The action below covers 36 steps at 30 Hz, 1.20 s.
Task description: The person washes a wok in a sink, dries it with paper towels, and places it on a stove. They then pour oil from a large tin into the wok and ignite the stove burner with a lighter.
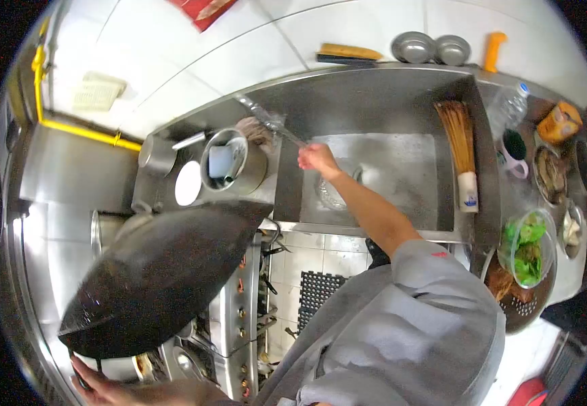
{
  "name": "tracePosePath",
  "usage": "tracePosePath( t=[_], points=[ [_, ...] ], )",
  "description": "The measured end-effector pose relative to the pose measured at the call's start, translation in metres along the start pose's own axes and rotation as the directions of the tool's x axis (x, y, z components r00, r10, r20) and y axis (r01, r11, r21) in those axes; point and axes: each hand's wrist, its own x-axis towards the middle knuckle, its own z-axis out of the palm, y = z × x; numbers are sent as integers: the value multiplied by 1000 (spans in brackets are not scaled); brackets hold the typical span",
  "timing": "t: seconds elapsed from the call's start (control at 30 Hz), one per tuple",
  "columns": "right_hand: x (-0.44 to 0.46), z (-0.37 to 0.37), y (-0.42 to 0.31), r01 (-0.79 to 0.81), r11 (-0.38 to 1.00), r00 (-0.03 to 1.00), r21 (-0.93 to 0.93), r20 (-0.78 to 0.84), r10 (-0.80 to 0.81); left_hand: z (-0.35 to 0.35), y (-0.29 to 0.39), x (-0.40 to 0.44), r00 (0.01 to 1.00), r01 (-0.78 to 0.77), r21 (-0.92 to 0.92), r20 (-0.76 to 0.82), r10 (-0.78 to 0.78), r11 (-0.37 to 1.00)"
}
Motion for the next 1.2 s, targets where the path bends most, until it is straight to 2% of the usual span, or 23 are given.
tracePosePath(
  t=[0.13,0.23,0.27,0.3,0.33,0.37,0.4,0.43,0.47,0.5,0.53,0.63,0.67,0.7,0.73,0.77,0.83,0.87,0.93,0.97,1.03,1.17,1.2],
  points=[
    [44,29,-10,-10,962,998,-274,-70,-9,-77,-50,-8,997,-80,360,47,67,930],
    [59,38,-10,49,912,991,-407,-93,-95,-116,-94,-30,879,-18,339,454,-147,941],
    [61,39,-10,17,898,998,-439,-51,-44,-117,-106,-41,883,-260,443,469,25,858],
    [66,42,-9,-14,882,1000,-471,0,16,-118,-118,-52,882,-252,451,470,12,856],
    [77,43,-18,-200,816,937,-543,138,322,-123,-125,-56,866,-187,618,471,-169,764],
    [86,47,-20,-295,818,878,-494,198,436,-123,-139,-62,865,-266,598,494,-87,756],
    [95,51,-26,-351,884,799,-309,394,455,-127,-144,-70,881,-143,654,427,-206,743],
    [100,65,-55,-394,841,704,-372,465,536,-121,-153,-72,878,-330,580,477,18,744],
    [115,69,-66,-316,940,742,-126,585,328,-139,-170,-78,903,-192,669,407,-137,718],
    [154,60,-78,-547,837,606,15,697,384,-156,-186,-84,901,-58,748,324,-288,661],
    [136,79,-89,-527,839,821,139,339,460,-167,-193,-85,911,-55,816,278,-306,575],
    [118,46,-54,-261,965,897,-37,359,257,-218,-221,-97,934,-18,908,165,-317,420],
    [136,-14,-28,-266,962,896,-59,353,270,-236,-223,-101,939,-7,919,141,-315,393],
    [194,-107,10,-508,856,623,-97,645,442,-254,-232,-106,943,11,929,114,-313,370],
    [164,-129,25,-352,901,871,-254,263,414,-272,-239,-108,949,48,928,73,-307,369],
    [138,-153,42,-304,824,940,-478,-8,342,-289,-243,-115,951,90,927,29,-308,365],
    [95,-198,55,-337,341,938,-877,-342,49,-313,-244,-115,934,167,943,-58,-352,288],
    [77,-196,56,-279,65,955,-958,-284,-82,-331,-253,-119,937,172,950,-76,-341,261],
    [43,-157,35,295,-544,891,-786,431,-140,-359,-263,-124,943,163,959,-83,-322,233],
    [20,-119,33,321,-543,882,-776,453,-127,-372,-267,-125,941,152,964,-74,-329,218],
    [-33,-18,36,467,-251,746,-848,530,-404,-394,-273,-133,918,210,962,-133,-373,173],
    [-137,162,94,624,8,753,-782,598,-273,-446,-274,-152,916,214,966,-148,-373,143],
    [-154,193,114,602,87,799,-794,599,-55,-458,-271,-158,918,230,964,-169,-360,133]
  ],
)
